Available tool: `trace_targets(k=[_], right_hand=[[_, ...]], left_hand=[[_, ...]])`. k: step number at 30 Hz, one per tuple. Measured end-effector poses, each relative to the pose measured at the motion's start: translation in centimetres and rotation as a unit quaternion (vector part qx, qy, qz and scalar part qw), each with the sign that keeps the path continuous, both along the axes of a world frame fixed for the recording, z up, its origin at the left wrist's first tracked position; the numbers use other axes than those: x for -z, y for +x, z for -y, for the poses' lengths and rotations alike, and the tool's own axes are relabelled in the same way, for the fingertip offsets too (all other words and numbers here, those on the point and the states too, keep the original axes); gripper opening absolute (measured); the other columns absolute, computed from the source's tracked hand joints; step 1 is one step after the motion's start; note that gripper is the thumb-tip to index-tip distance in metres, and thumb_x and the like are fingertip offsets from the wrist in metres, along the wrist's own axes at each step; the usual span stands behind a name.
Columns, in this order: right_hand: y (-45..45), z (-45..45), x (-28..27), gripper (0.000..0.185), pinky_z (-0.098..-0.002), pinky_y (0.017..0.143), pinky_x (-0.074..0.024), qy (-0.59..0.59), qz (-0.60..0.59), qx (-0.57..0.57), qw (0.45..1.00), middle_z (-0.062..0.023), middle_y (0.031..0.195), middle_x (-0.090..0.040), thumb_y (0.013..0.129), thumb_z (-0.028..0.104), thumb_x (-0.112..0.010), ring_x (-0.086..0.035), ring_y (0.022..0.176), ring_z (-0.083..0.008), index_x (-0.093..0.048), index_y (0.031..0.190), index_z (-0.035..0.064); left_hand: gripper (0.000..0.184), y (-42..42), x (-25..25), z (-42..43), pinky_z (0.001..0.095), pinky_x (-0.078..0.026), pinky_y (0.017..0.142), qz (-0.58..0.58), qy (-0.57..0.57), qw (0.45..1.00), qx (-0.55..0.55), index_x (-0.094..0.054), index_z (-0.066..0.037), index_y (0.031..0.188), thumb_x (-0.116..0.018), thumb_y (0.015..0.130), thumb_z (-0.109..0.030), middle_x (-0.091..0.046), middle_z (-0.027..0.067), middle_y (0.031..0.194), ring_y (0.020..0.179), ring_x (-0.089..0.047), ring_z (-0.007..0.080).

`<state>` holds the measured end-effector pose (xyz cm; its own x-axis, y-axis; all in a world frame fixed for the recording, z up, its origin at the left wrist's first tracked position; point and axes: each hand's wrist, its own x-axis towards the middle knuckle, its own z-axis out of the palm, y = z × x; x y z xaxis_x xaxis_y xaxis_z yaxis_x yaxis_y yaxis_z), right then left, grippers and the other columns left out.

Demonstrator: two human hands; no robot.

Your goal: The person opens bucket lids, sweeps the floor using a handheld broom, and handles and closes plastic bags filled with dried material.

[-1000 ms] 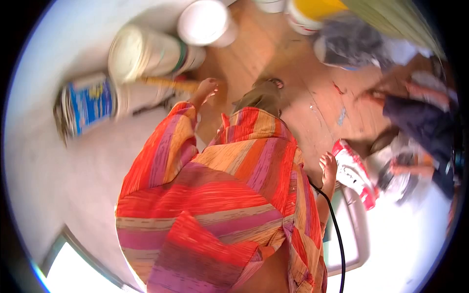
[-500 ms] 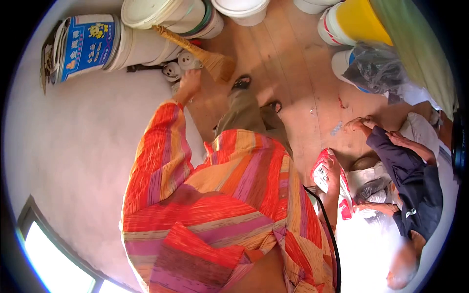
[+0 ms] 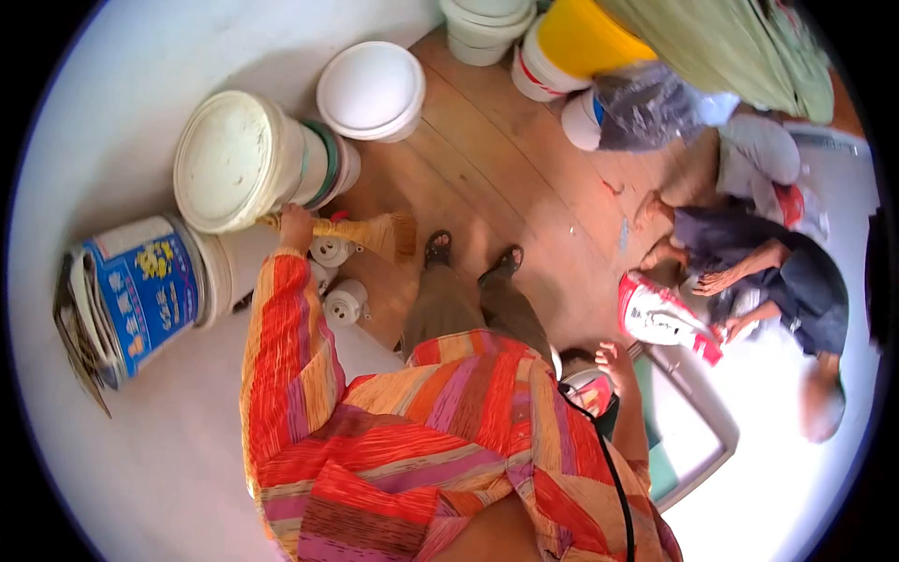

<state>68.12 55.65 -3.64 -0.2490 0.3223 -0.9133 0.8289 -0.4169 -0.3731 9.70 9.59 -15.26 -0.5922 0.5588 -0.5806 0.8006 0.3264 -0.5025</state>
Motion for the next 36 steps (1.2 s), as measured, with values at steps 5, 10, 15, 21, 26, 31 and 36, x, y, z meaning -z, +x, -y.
trace_targets(k=[5,10,15,21,26,31,36], right_hand=[[1.4,3.6,1.0,0.032,-0.0222,0.064,-0.0438,0.015,-0.009,0.036,0.999,-0.0054,0.089,-0.055,0.088,0.022,-0.051,-0.052,0.073,-0.0110,-0.046,0.112,0.0018],[-0.6,6.7,-0.6,0.030,-0.0290,0.071,-0.0467,0.073,0.007,0.001,0.997,-0.0099,0.094,-0.058,0.087,0.022,-0.049,-0.057,0.082,-0.0169,-0.049,0.109,0.0016],[0.9,9.4,1.3,0.026,-0.0273,0.066,-0.0464,0.090,-0.034,0.043,0.994,-0.0087,0.089,-0.060,0.086,0.018,-0.047,-0.058,0.078,-0.0152,-0.052,0.105,-0.0005],[2.7,10.6,1.0,0.025,-0.0271,0.066,-0.0466,0.115,-0.026,0.073,0.990,-0.0085,0.089,-0.061,0.084,0.014,-0.048,-0.058,0.077,-0.0149,-0.053,0.104,-0.0015],[7.8,9.8,-0.6,0.025,-0.0271,0.067,-0.0465,0.093,-0.001,0.116,0.989,-0.0093,0.093,-0.059,0.085,0.013,-0.047,-0.058,0.080,-0.0157,-0.051,0.106,-0.0005],[15.8,9.9,-0.4,0.028,-0.0258,0.067,-0.0461,0.048,0.050,0.196,0.978,-0.0063,0.088,-0.058,0.087,0.023,-0.049,-0.056,0.077,-0.0135,-0.051,0.106,0.0033],[19.3,8.3,-1.8,0.028,-0.0260,0.065,-0.0460,0.037,0.096,0.261,0.960,-0.0051,0.087,-0.057,0.087,0.023,-0.050,-0.055,0.076,-0.0134,-0.051,0.107,0.0037]], left_hand=[[0.015,-1.0,-0.4,-0.4,0.0399,-0.043,0.075,0.094,-0.075,0.993,-0.007,-0.066,-0.013,0.085,-0.057,0.074,-0.017,-0.065,0.0038,0.079,0.080,-0.062,0.0223],[0.022,-1.1,-5.0,-6.5,0.0350,-0.048,0.066,0.212,-0.099,0.972,-0.001,-0.065,-0.012,0.088,-0.062,0.068,-0.019,-0.065,0.0082,0.081,0.079,-0.063,0.0245],[0.031,0.3,-10.0,-10.3,0.0357,-0.049,0.068,0.263,-0.082,0.941,-0.195,-0.059,-0.005,0.098,-0.061,0.070,-0.018,-0.063,0.0153,0.086,0.078,-0.062,0.0267],[0.031,4.1,-6.4,-11.6,0.0367,-0.051,0.056,0.462,0.044,0.669,-0.580,-0.047,-0.003,0.102,-0.058,0.076,-0.016,-0.055,0.0107,0.076,0.064,-0.058,0.0225],[0.025,7.4,-0.5,-15.2,0.0375,-0.054,0.064,0.460,0.092,0.532,-0.705,-0.046,0.000,0.094,-0.056,0.079,-0.016,-0.054,0.0098,0.078,0.066,-0.057,0.0210],[0.018,10.0,11.6,-16.1,0.0344,-0.050,0.054,0.533,0.083,0.418,-0.731,-0.050,-0.003,0.087,-0.057,0.080,-0.017,-0.055,0.0080,0.069,0.058,-0.056,0.0210],[0.023,26.2,14.2,-27.4,0.0320,-0.048,0.067,0.577,0.187,0.381,-0.698,-0.056,-0.009,0.099,-0.056,0.081,-0.024,-0.057,0.0063,0.081,0.071,-0.058,0.0182]])
